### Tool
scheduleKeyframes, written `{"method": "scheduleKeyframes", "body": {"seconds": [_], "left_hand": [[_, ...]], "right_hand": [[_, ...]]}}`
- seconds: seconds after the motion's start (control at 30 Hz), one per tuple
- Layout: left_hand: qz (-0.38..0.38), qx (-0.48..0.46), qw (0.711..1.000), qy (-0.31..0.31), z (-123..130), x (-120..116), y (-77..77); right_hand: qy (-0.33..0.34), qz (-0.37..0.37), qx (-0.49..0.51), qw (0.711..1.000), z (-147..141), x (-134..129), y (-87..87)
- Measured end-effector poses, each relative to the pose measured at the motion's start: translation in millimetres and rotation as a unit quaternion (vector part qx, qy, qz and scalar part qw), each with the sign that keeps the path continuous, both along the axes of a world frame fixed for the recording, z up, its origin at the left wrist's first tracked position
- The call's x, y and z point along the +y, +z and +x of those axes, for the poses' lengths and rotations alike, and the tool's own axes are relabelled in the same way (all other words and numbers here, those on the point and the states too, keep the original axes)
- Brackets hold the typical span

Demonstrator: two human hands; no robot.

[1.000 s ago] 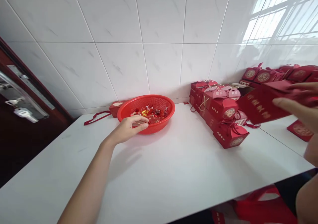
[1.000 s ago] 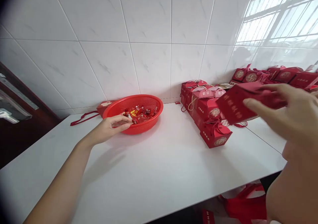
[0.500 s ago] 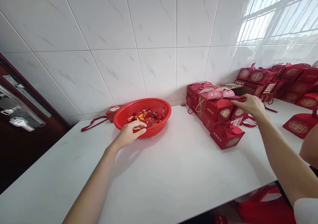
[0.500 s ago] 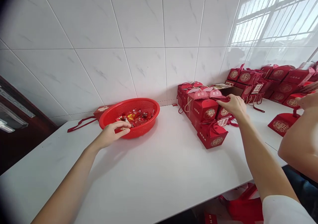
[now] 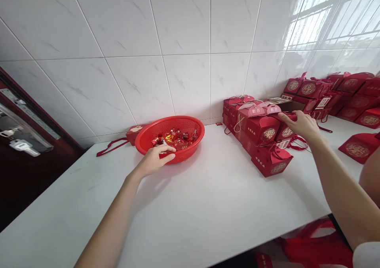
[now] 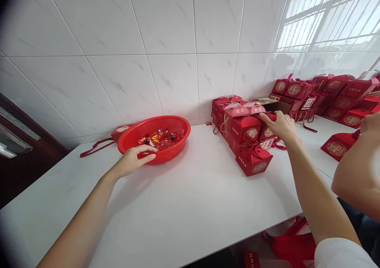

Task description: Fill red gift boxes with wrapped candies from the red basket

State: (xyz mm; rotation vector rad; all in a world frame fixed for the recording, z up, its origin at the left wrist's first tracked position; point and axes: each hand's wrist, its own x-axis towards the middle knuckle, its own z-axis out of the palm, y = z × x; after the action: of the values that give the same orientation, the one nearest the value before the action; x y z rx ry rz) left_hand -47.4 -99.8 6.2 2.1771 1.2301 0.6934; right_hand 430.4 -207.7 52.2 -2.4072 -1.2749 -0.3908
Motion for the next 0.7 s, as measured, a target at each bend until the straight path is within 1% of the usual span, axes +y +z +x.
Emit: {"method": "scheduleKeyframes", "body": {"seconds": [0.07,0.1,0.17,0.27,0.33,0.4,0.5,0.53,0.6,0.63,0.7], "left_hand": [[-0.003,0.002,1.0,-0.004,-1,1,-0.8],[-0.005,0.003,1.0,-0.006,-1,1,-1.1],[-0.009,0.004,1.0,-0.01,-1,1,-1.4],[-0.009,0.005,1.0,-0.009,-1,0,-0.8],[-0.007,0.006,1.0,-0.007,-1,-1,-0.3],[-0.006,0.008,1.0,-0.005,0,-1,-0.2],[-0.007,0.01,1.0,-0.006,0,0,-1.4],[-0.006,0.009,1.0,-0.006,-1,0,-2.1],[-0.005,0.008,1.0,-0.005,-2,1,-3.5],[-0.003,0.007,1.0,-0.004,-2,2,-4.1],[-0.002,0.008,1.0,-0.004,-3,3,-4.7]], "right_hand": [[-0.033,0.024,0.063,0.997,-11,-2,3.5],[-0.033,0.044,0.083,0.995,-18,-3,5.2],[0.003,0.089,0.084,0.992,-32,-5,6.7],[0.105,0.126,0.037,0.986,-52,-5,-0.2],[0.172,0.127,-0.017,0.977,-63,-3,-12.6],[0.24,0.111,-0.064,0.962,-75,1,-30.3],[0.36,0.073,-0.126,0.922,-93,10,-60.4],[0.386,0.071,-0.147,0.908,-98,13,-69.2],[0.403,0.089,-0.183,0.892,-103,20,-81.7],[0.394,0.102,-0.197,0.892,-103,23,-85.0],[0.359,0.12,-0.213,0.901,-98,28,-86.0]]}}
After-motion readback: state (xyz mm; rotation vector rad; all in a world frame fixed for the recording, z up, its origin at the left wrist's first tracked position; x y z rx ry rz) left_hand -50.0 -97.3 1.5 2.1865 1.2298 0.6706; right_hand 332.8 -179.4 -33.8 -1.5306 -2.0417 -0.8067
